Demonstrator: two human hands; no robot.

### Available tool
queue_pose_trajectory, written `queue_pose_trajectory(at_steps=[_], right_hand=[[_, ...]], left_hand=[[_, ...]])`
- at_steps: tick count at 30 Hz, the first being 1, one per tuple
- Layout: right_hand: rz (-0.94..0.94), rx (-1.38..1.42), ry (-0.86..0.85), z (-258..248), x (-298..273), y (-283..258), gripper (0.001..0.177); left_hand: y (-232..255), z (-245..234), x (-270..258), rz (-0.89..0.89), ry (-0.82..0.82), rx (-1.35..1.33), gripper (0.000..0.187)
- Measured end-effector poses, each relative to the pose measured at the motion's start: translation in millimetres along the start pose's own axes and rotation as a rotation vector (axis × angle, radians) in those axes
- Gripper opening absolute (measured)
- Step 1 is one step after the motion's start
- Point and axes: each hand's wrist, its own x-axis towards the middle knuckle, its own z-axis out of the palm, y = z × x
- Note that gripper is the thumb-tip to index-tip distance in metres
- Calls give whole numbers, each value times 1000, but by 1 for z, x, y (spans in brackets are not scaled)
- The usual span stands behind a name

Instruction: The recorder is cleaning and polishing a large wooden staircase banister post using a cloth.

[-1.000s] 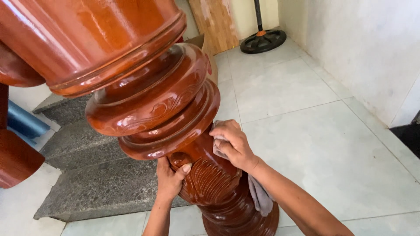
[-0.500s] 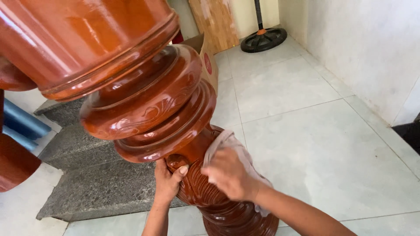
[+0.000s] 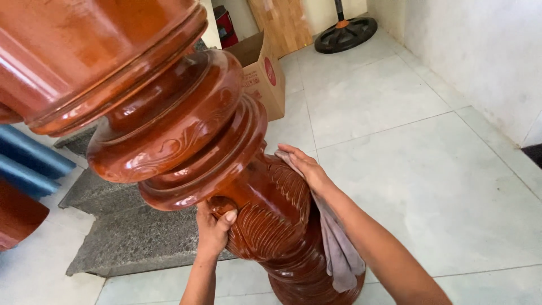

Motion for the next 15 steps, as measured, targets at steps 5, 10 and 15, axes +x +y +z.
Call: queue_pose_trajectory(at_steps=[5,10,15], right_hand=[[239,150,262,12,-24,-6,52],[53,387,226,7,-46,8,49],[-216,272,172,23,-69,4,46]], left_hand=[[3,2,1,8,-10,-55,86],[-3,-2,-2,26,4,20,88],[0,-2,-3,-17,-8,-118,96]])
